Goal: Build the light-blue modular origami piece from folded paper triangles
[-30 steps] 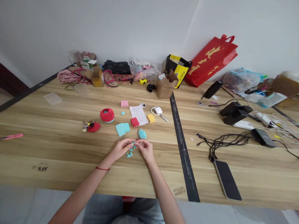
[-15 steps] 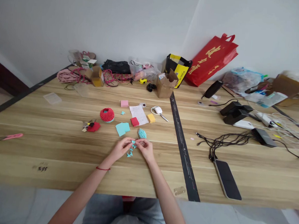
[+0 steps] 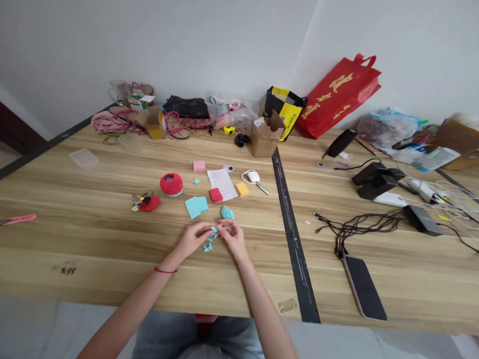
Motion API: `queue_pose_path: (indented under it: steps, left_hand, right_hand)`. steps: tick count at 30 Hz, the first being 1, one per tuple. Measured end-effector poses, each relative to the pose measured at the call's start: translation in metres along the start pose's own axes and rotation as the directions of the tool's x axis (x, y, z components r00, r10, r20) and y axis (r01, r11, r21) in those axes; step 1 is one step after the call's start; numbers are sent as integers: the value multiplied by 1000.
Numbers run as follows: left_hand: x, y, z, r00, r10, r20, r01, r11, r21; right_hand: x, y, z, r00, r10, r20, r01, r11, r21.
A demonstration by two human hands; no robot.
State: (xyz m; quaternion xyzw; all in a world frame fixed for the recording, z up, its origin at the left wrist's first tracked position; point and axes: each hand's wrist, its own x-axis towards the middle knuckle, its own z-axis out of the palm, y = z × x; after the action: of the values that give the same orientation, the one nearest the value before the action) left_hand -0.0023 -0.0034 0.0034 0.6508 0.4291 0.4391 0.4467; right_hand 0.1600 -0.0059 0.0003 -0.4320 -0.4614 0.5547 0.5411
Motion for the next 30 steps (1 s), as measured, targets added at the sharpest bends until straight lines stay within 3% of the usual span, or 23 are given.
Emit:
queue_pose_path:
  steps: [7,24,30]
  left_hand:
    - [2,6,0,996,89,-29,-87,995,56]
    - [4,-2,-3,996,-89,7,89,996,-18]
    - [5,-3,-6,995,-91,33,91,996,-20]
  right_hand:
    - [1,2,0,996,52,69,-56,996,62]
    - [1,7,-1,999,18,41,-19,1000,18]
    - [-1,5,0,1000,-8,18,9,998,-63]
